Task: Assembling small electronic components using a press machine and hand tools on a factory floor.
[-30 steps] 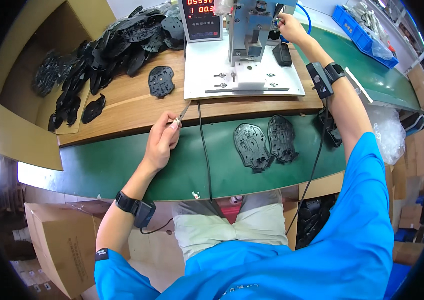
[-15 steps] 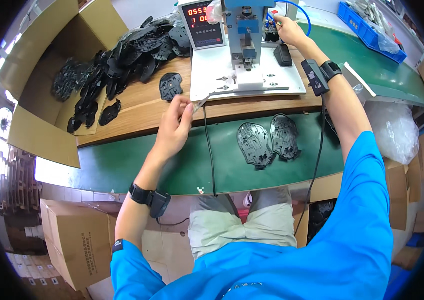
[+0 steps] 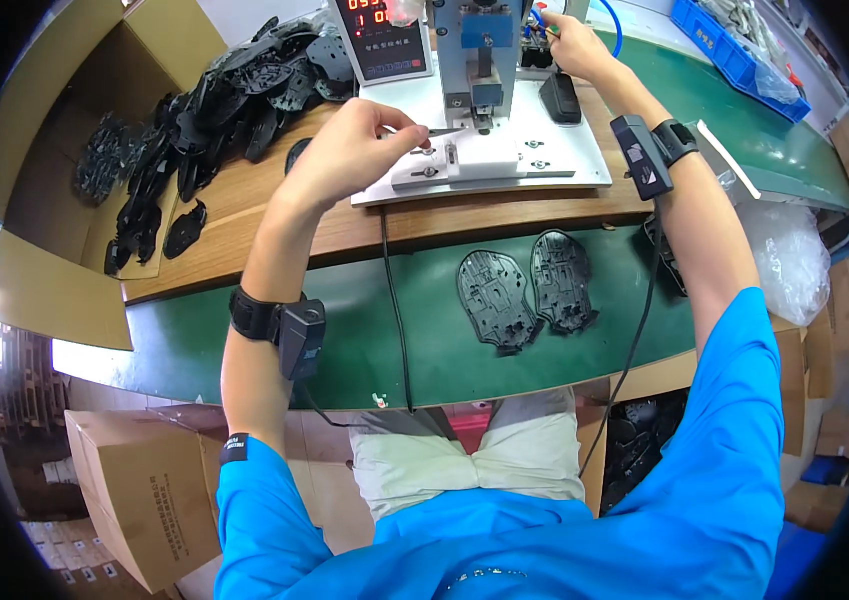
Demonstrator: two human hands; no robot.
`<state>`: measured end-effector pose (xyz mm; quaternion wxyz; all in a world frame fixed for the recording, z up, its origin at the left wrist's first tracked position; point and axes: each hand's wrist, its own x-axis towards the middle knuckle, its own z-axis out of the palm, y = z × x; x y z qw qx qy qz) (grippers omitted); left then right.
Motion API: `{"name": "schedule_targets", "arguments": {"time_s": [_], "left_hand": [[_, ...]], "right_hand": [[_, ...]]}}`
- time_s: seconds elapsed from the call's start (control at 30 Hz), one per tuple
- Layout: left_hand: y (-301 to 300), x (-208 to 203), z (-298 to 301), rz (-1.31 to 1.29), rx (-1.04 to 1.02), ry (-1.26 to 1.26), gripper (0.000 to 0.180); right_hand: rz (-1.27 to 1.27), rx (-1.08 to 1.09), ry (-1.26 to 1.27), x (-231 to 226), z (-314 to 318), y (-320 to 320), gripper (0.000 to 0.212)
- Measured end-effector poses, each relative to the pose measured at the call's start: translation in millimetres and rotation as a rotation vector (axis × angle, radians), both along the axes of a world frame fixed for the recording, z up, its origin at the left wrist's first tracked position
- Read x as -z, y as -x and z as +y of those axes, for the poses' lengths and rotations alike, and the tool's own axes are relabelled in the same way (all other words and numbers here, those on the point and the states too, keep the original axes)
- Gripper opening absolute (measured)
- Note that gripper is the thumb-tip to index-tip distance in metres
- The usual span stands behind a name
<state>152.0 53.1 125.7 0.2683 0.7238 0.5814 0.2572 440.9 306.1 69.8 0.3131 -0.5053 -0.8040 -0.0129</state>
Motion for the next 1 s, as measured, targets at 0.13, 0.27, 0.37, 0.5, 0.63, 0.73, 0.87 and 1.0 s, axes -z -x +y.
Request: {"name": "schedule_targets", "arguments": {"time_s": [0.13,0.27,0.37,0.5,0.63,0.73,0.87,1.0], "left_hand": [[-1.7,4.1,6.3,-0.06,-0.006,0.036,0.033],[-3.7,9.4,7.6,-0.098,-0.014,0.014,0.033],[-2.4,14.3,10.5,-0.132,-0.01,0.009,0.034],[-4.7,17.1,10.0,-0.159,0.007,0.022,0.035],[-9.4,13.3,6.6,-0.113,-0.017,0.02,0.035],[-9.5,17.3,9.6,-0.165,-0.032,0.052,0.035],[-11.2,22.0,4.9,-0.279,-0.066,0.124,0.032],[-14.4,25.4,4.0,-0.389,-0.089,0.188,0.031]], "right_hand": [[0.01,-0.046,-0.039,4.3,1.6,-8.5,0.047],[0.1,-0.078,-0.005,0.6,-12.4,0.5,0.034],[0.092,-0.096,-0.052,-1.8,-14.2,-2.0,0.031],[0.094,-0.111,-0.038,-2.6,-12.3,-3.7,0.029],[0.08,-0.113,-0.039,-1.3,-12.5,-4.4,0.027],[0.095,-0.143,-0.098,-0.5,-10.6,-4.2,0.025],[0.086,-0.157,-0.093,1.7,-6.4,-5.3,0.024],[0.065,-0.158,-0.116,2.3,-4.6,-7.6,0.024]]}}
